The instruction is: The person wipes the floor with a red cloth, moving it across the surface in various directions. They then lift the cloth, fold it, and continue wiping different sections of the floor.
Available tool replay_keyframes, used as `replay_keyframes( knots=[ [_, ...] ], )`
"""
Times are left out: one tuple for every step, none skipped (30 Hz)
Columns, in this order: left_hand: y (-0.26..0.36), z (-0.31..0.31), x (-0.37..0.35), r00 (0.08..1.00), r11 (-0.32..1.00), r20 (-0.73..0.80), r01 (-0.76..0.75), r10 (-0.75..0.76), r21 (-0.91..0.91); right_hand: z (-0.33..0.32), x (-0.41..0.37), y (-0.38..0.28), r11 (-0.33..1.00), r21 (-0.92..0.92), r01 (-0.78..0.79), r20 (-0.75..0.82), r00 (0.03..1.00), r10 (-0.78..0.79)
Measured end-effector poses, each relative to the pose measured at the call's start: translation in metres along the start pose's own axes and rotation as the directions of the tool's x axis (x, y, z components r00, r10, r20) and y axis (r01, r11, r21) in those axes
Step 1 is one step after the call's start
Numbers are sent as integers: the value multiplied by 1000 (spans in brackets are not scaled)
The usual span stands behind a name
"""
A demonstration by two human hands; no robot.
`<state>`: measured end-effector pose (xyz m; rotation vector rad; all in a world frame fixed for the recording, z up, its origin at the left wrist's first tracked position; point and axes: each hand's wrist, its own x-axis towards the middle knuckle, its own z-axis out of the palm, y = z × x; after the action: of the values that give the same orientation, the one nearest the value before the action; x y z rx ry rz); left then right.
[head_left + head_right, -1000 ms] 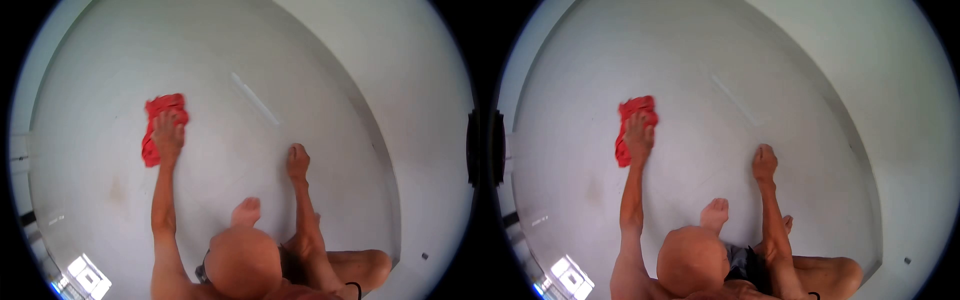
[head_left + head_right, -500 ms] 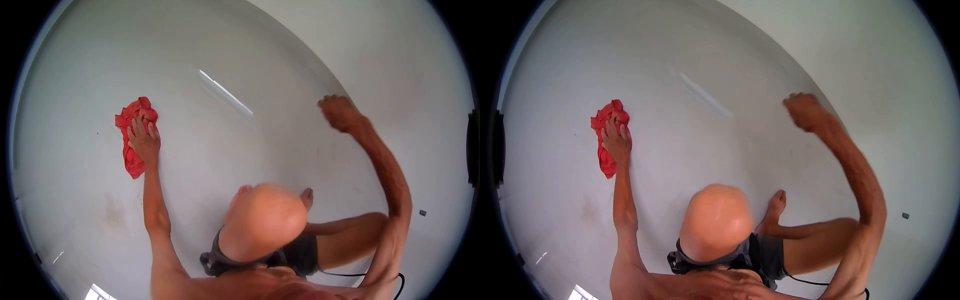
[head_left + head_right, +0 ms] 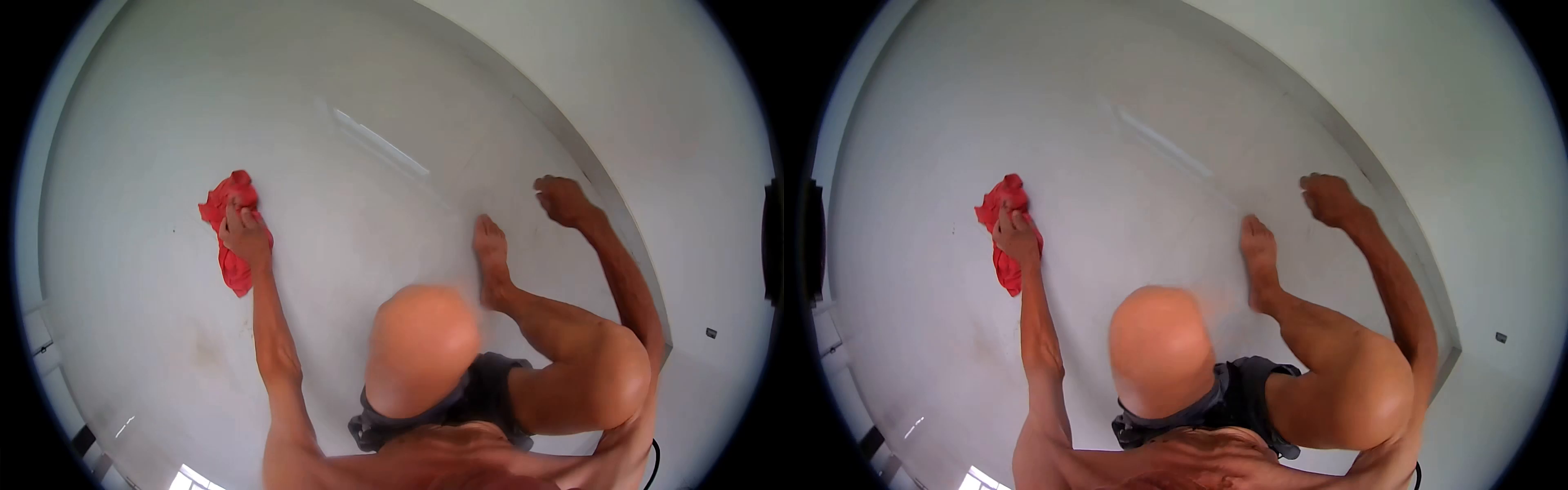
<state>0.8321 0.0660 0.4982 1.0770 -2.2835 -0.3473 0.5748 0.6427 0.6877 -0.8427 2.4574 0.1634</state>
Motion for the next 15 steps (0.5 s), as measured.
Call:
replay_keyframes(
  knots=[
    [16, -1, 6, 994, 988, 60, 99, -93, -116, 9, 8, -4, 996, 88, 14, 22, 1000, -16],
    [28, 1, 11, 974, 954, 142, 205, -177, -220, 11, 13, -16, 992, 125, -3, 47, 999, -2],
    [43, -1, 16, 941, 897, 220, 317, -257, -307, 14, 21, -30, 987, 158, -9, 67, 998, -1],
    [96, -7, 19, 937, 806, 150, 347, -314, -479, 18, 25, -40, 980, 199, -19, 80, 997, 3],
    [70, 23, 20, 981, 927, 43, 195, -192, -319, 21, 33, -46, 970, 243, 7, 51, 998, -20],
    [100, 31, 18, 972, 889, 59, 230, -225, -395, 23, 31, -49, 960, 280, 6, 35, 999, -17],
    [129, 36, 10, 940, 874, 54, 334, -337, -353, 24, 31, -50, 950, 313, 14, 21, 1000, -21],
    [115, 67, -2, 879, 768, 241, 476, -410, -429, 26, 29, -52, 938, 347, 18, 10, 1000, -23],
    [147, 49, -2, 899, 787, 271, 434, -345, -438, 23, 23, -65, 923, 384, 26, 4, 1000, -30],
    [172, 55, -6, 927, 871, 270, 345, -259, -350, 25, 20, -68, 908, 418, 34, -6, 999, -35],
    [195, 62, -14, 953, 866, 278, 236, -119, -441, 27, 17, -72, 892, 451, 42, -15, 999, -39],
    [206, 68, -46, 970, 942, 214, -37, 113, -333, 36, -5, -76, 880, 473, 41, -29, 999, -31],
    [233, 66, -55, 937, 868, 311, 18, 158, -496, 39, -17, -75, 867, 498, 27, -31, 999, -13],
    [255, 83, -65, 917, 795, 69, -302, 394, -526, 43, -27, -71, 853, 522, 2, -32, 999, 18],
    [276, 101, -77, 791, 652, -164, -586, 589, -482, 46, -37, -69, 840, 541, -42, -21, 998, 64]
  ],
)
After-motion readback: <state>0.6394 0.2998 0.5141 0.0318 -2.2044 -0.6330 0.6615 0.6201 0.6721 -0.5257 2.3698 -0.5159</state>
